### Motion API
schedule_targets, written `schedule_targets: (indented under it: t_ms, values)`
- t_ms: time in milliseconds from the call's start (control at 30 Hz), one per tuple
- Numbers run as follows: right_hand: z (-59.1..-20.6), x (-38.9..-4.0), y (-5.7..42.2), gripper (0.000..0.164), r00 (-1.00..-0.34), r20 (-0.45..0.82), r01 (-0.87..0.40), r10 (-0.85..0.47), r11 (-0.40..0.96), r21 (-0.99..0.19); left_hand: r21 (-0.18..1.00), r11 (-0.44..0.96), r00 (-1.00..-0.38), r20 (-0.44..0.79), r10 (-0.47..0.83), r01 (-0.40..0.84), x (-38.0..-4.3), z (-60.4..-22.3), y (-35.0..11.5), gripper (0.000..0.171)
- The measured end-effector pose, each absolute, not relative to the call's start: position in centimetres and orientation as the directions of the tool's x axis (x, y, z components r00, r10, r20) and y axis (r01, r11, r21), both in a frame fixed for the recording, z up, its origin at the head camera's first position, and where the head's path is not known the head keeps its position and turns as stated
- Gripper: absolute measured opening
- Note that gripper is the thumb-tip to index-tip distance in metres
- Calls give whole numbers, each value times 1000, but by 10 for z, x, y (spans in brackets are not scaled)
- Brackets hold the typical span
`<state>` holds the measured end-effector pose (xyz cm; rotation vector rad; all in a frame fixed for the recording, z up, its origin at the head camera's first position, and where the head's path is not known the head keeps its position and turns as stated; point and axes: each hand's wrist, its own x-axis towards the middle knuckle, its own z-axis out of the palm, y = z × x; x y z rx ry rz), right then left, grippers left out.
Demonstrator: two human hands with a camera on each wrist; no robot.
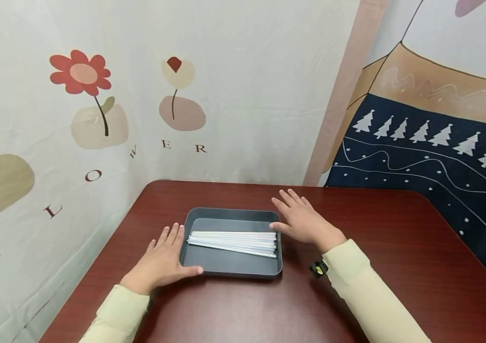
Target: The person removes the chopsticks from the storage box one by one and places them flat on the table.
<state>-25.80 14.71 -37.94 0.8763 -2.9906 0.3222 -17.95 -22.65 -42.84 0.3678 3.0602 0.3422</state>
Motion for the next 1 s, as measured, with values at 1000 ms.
schedule_targets:
  t_ms: [1000]
  values:
    - [-381,-295,81,44,-707,-47,-553,-706,592,-586,282,947,-982,-61,177,153,-180,-428,-227,139]
